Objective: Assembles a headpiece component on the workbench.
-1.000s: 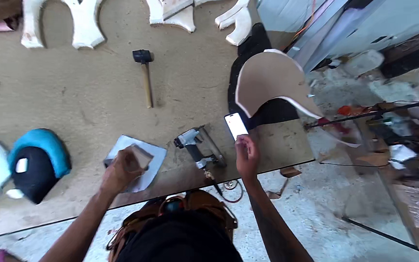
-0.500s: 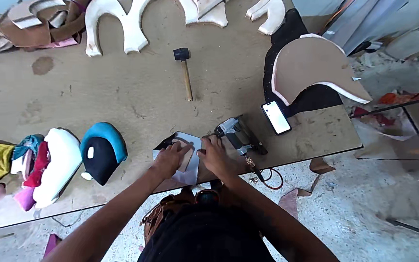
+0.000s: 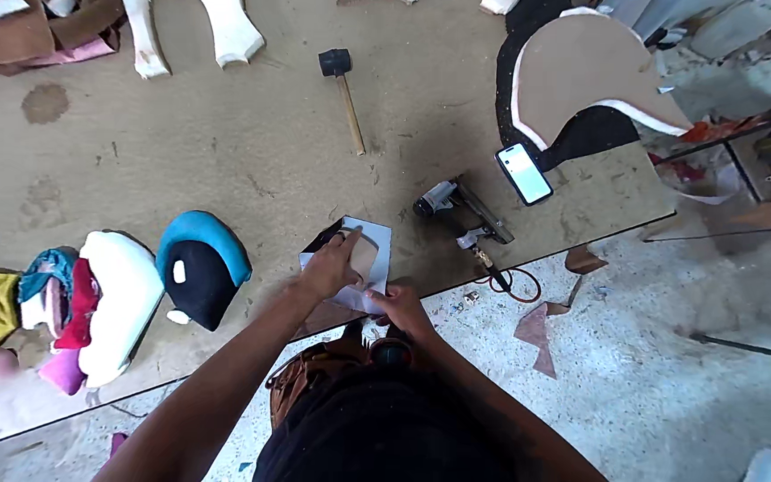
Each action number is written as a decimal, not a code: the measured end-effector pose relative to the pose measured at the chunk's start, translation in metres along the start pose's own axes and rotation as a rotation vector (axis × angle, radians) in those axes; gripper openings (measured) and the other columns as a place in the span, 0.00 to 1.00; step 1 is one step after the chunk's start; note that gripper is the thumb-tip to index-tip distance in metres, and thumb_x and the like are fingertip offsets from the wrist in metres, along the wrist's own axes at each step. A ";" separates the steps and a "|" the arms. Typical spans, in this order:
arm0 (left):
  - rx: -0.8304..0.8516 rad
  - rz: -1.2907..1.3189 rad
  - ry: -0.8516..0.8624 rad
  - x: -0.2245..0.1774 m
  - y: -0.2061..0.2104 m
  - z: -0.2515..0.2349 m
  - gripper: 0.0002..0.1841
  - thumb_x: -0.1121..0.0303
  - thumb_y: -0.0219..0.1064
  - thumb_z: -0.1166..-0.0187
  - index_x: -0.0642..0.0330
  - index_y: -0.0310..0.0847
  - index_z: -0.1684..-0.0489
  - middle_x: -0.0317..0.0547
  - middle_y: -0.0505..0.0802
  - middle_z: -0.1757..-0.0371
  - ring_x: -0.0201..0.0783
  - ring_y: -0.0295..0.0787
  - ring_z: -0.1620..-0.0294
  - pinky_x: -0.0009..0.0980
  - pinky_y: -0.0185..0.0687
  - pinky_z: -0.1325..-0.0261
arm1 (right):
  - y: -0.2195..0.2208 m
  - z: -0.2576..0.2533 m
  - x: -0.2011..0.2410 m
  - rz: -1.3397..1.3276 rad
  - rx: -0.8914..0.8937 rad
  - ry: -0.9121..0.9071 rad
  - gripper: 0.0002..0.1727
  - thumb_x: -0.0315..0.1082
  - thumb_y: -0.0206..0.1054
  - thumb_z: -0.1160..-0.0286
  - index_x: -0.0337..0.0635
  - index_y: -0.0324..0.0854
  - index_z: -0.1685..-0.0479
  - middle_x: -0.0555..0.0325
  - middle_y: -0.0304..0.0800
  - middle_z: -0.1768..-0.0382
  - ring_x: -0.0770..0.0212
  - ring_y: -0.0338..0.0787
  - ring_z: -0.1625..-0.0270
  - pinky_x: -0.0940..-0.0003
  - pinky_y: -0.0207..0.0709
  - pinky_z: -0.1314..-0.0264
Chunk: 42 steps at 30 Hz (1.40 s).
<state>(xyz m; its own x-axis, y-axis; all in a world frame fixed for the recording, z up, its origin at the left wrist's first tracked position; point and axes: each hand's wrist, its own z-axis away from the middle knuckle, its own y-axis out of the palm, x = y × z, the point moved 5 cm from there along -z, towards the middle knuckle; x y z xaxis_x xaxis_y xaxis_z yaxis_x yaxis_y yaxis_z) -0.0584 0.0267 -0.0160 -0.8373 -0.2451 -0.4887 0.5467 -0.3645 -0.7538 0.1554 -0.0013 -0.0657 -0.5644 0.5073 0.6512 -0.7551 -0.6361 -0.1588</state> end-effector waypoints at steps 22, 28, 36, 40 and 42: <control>-0.001 -0.160 -0.089 -0.003 0.010 -0.001 0.64 0.45 0.87 0.42 0.21 0.37 0.03 0.58 0.82 0.28 0.60 0.85 0.34 0.64 0.83 0.37 | 0.028 0.031 0.050 -0.136 0.193 -0.188 0.21 0.49 0.55 0.08 0.40 0.85 0.45 0.55 0.88 0.72 0.62 0.84 0.74 0.66 0.81 0.70; 0.126 -0.096 0.038 0.002 0.000 -0.010 0.54 0.57 0.78 0.27 0.32 0.39 0.02 0.63 0.83 0.29 0.63 0.88 0.39 0.65 0.85 0.38 | 0.028 -0.004 0.071 -0.137 0.245 -0.071 0.19 0.44 0.56 0.07 0.36 0.84 0.44 0.54 0.93 0.67 0.65 0.89 0.73 0.72 0.81 0.72; 0.127 -0.174 0.054 0.003 0.002 -0.010 0.77 0.38 0.91 0.62 0.34 0.37 0.02 0.56 0.82 0.27 0.57 0.86 0.35 0.60 0.87 0.38 | 0.026 -0.049 0.091 0.358 0.216 -0.045 0.20 0.50 0.66 0.19 0.39 0.86 0.59 0.54 0.85 0.77 0.59 0.83 0.78 0.56 0.80 0.71; 0.032 -0.143 0.025 0.006 0.003 -0.008 0.61 0.45 0.88 0.45 0.26 0.49 0.05 0.51 0.87 0.31 0.55 0.90 0.39 0.62 0.87 0.40 | 0.020 -0.053 0.110 0.463 0.202 -0.148 0.23 0.53 0.68 0.21 0.39 0.89 0.59 0.50 0.91 0.73 0.54 0.91 0.73 0.47 0.87 0.64; 0.012 -0.110 0.026 0.010 0.001 -0.010 0.57 0.43 0.87 0.43 0.23 0.53 0.07 0.47 0.90 0.35 0.52 0.92 0.45 0.62 0.88 0.43 | -0.001 -0.047 0.119 0.392 0.086 -0.317 0.18 0.49 0.68 0.19 0.41 0.90 0.57 0.52 0.92 0.69 0.56 0.91 0.70 0.49 0.89 0.61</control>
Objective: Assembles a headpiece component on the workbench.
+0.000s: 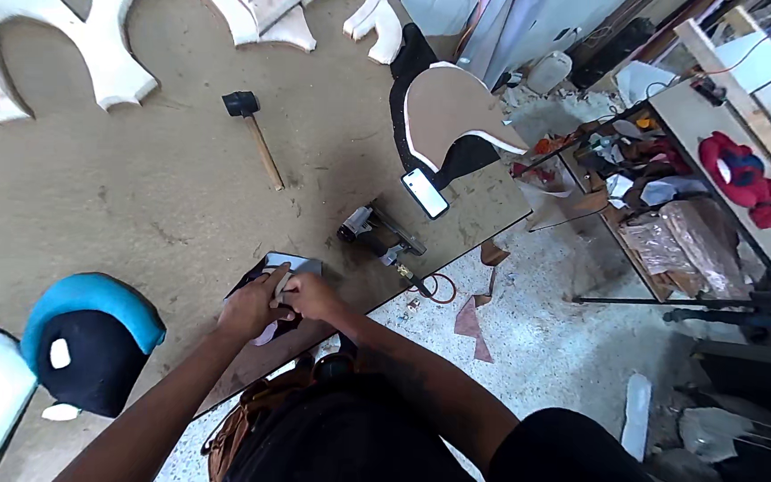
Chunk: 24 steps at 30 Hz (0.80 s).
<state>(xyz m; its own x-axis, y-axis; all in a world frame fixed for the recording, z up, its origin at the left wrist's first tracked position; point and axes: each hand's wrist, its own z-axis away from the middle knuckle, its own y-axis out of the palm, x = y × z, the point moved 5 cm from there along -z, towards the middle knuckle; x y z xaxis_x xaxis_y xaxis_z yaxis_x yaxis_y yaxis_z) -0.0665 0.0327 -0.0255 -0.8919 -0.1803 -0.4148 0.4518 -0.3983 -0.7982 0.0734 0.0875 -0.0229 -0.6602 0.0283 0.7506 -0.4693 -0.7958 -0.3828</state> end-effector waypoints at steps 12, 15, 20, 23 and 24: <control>-0.117 0.059 0.018 0.010 0.001 0.003 0.52 0.38 0.86 0.45 0.19 0.62 0.11 0.41 0.94 0.49 0.43 0.91 0.61 0.56 0.89 0.52 | -0.165 0.027 -0.097 0.564 -0.542 0.061 0.46 0.50 0.86 0.44 0.57 0.73 0.18 0.49 0.69 0.19 0.45 0.82 0.29 0.43 0.84 0.35; -0.121 0.067 0.010 0.012 0.003 0.003 0.51 0.39 0.85 0.42 0.18 0.61 0.11 0.42 0.94 0.44 0.44 0.92 0.56 0.56 0.90 0.48 | -0.168 0.013 -0.089 0.530 -0.563 0.036 0.50 0.34 0.85 0.46 0.60 0.67 0.14 0.47 0.56 0.11 0.42 0.87 0.34 0.41 0.90 0.45; -0.129 0.129 0.038 0.014 0.001 0.011 0.46 0.41 0.82 0.37 0.22 0.65 0.12 0.44 0.92 0.33 0.50 0.93 0.42 0.61 0.87 0.39 | -0.153 0.029 -0.059 0.494 -0.432 0.157 0.45 0.45 0.82 0.44 0.48 0.70 0.18 0.43 0.86 0.36 0.41 0.89 0.37 0.31 0.83 0.38; -0.158 0.165 0.068 0.020 0.004 0.009 0.41 0.42 0.82 0.37 0.26 0.71 0.17 0.43 0.91 0.32 0.51 0.92 0.39 0.63 0.87 0.38 | -0.121 0.070 -0.039 0.442 -0.300 0.161 0.22 0.52 0.74 0.29 0.46 0.85 0.45 0.49 0.91 0.65 0.47 0.92 0.64 0.35 0.85 0.61; -0.168 0.168 0.078 0.021 0.007 0.007 0.40 0.42 0.82 0.37 0.27 0.73 0.19 0.41 0.92 0.33 0.50 0.92 0.39 0.62 0.87 0.38 | -0.104 0.086 -0.035 0.410 -0.237 0.150 0.18 0.52 0.72 0.26 0.48 0.86 0.49 0.51 0.91 0.68 0.50 0.92 0.68 0.39 0.86 0.66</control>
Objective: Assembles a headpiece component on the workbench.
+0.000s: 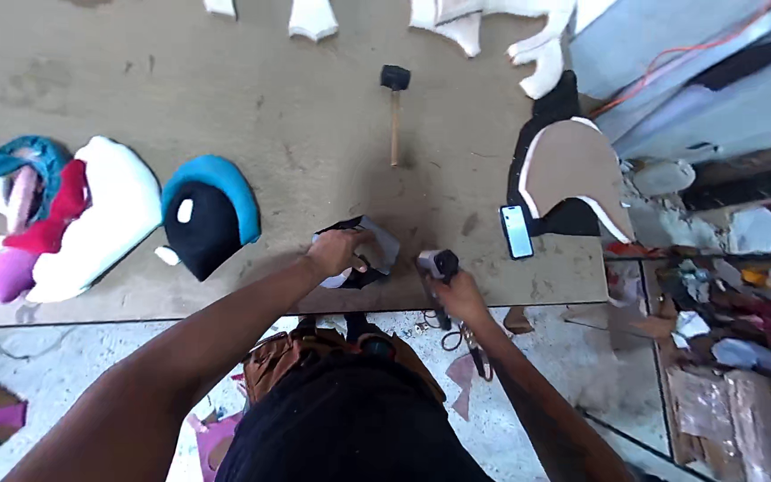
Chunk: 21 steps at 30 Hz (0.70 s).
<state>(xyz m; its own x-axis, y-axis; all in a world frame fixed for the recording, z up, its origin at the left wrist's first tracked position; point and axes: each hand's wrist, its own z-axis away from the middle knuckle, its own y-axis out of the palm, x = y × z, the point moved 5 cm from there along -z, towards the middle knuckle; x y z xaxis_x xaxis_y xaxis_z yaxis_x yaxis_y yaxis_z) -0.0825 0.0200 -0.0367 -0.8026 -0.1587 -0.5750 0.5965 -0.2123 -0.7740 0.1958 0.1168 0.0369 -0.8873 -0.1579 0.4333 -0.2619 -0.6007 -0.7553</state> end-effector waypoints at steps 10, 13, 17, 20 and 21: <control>-0.023 -0.020 0.037 0.000 0.006 -0.004 0.38 0.42 0.79 0.32 0.27 0.71 0.17 0.41 0.93 0.38 0.49 0.92 0.41 0.60 0.89 0.42 | 0.077 0.069 0.072 0.076 0.167 -0.190 0.10 0.43 0.72 0.31 0.62 0.88 0.52 0.70 0.92 0.64 0.69 0.92 0.62 0.55 0.89 0.60; -0.011 -0.022 0.026 0.000 0.003 -0.001 0.38 0.41 0.78 0.31 0.27 0.71 0.16 0.42 0.92 0.37 0.50 0.92 0.41 0.60 0.88 0.42 | 0.078 0.071 0.083 0.129 0.198 -0.170 0.12 0.44 0.72 0.31 0.59 0.88 0.50 0.65 0.93 0.61 0.64 0.93 0.58 0.50 0.89 0.56; -0.063 0.041 0.081 -0.013 -0.009 0.010 0.33 0.47 0.79 0.30 0.32 0.77 0.21 0.45 0.93 0.35 0.54 0.91 0.38 0.66 0.86 0.38 | 0.068 0.083 0.104 0.032 0.255 -0.181 0.17 0.45 0.73 0.27 0.51 0.88 0.43 0.54 0.94 0.52 0.53 0.93 0.49 0.42 0.87 0.46; -0.061 0.015 0.086 -0.028 -0.007 0.006 0.33 0.53 0.84 0.33 0.33 0.79 0.23 0.55 0.93 0.40 0.66 0.91 0.44 0.77 0.82 0.47 | 0.060 0.082 0.104 0.110 0.243 -0.224 0.21 0.40 0.74 0.28 0.47 0.84 0.36 0.51 0.94 0.49 0.48 0.93 0.46 0.40 0.87 0.47; -0.044 0.039 0.073 -0.028 -0.007 0.008 0.35 0.56 0.84 0.32 0.38 0.77 0.20 0.62 0.91 0.38 0.70 0.89 0.43 0.79 0.79 0.45 | 0.063 0.080 0.101 0.123 0.228 -0.226 0.22 0.40 0.74 0.28 0.47 0.83 0.35 0.51 0.93 0.49 0.49 0.93 0.46 0.40 0.87 0.49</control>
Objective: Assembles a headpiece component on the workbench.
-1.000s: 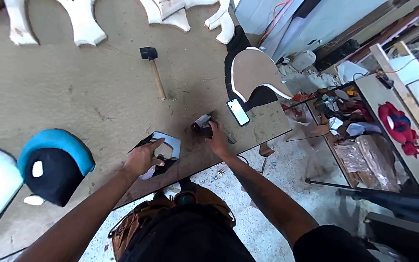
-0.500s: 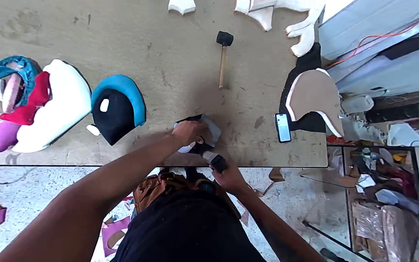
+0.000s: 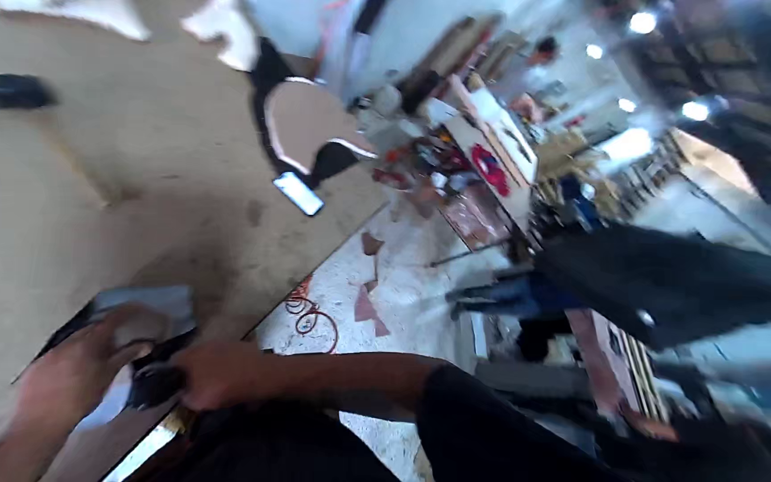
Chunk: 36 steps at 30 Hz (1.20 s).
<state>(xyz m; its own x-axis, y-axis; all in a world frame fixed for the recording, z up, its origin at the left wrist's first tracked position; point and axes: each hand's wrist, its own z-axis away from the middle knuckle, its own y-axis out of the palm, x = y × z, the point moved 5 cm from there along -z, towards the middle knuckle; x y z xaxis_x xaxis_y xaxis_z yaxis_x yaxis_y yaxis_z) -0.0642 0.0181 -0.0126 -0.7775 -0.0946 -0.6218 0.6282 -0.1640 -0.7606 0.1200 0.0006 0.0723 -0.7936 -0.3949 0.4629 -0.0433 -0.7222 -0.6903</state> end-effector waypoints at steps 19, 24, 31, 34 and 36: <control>-0.076 -0.063 -0.271 -0.014 0.003 0.002 0.57 0.35 0.78 0.36 0.43 0.50 0.04 0.59 0.88 0.30 0.60 0.88 0.33 0.67 0.82 0.31 | -0.065 0.002 -0.159 -0.006 -0.294 0.230 0.34 0.40 0.76 0.32 0.45 0.74 0.22 0.38 0.76 0.27 0.41 0.90 0.41 0.39 0.88 0.43; -0.138 -0.228 -0.433 -0.031 0.019 0.003 0.64 0.26 0.80 0.53 0.38 0.56 0.06 0.54 0.86 0.30 0.58 0.82 0.28 0.64 0.79 0.31 | -0.080 -0.029 -0.184 0.062 -0.344 0.116 0.42 0.45 0.79 0.34 0.40 0.70 0.17 0.38 0.64 0.15 0.35 0.80 0.26 0.36 0.82 0.31; -0.015 -0.314 -0.303 -0.039 0.023 0.006 0.56 0.41 0.84 0.50 0.21 0.57 0.09 0.50 0.86 0.35 0.55 0.82 0.34 0.60 0.83 0.39 | -0.049 -0.078 -0.107 0.043 -0.291 -0.142 0.28 0.49 0.77 0.34 0.55 0.84 0.31 0.51 0.81 0.31 0.46 0.83 0.31 0.43 0.86 0.37; -0.047 -0.300 -0.271 -0.033 0.024 0.016 0.55 0.40 0.83 0.48 0.21 0.57 0.09 0.46 0.86 0.35 0.52 0.82 0.33 0.58 0.84 0.39 | -0.021 -0.106 -0.096 0.093 -0.236 -0.201 0.29 0.49 0.81 0.39 0.52 0.85 0.36 0.45 0.78 0.32 0.39 0.78 0.28 0.38 0.85 0.39; -0.127 -0.229 -0.301 -0.032 0.024 0.018 0.52 0.38 0.81 0.46 0.30 0.63 0.10 0.45 0.87 0.34 0.51 0.83 0.32 0.57 0.84 0.35 | -0.013 -0.113 -0.093 0.121 -0.181 -0.236 0.21 0.47 0.77 0.32 0.49 0.87 0.42 0.43 0.78 0.34 0.39 0.77 0.28 0.40 0.83 0.36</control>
<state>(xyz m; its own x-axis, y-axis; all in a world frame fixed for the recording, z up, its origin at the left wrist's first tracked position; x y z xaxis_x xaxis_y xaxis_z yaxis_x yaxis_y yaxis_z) -0.0243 -0.0006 -0.0077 -0.8597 -0.3568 -0.3655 0.4220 -0.0929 -0.9018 0.1260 0.1109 -0.0244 -0.6377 -0.6078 0.4733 -0.0812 -0.5580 -0.8259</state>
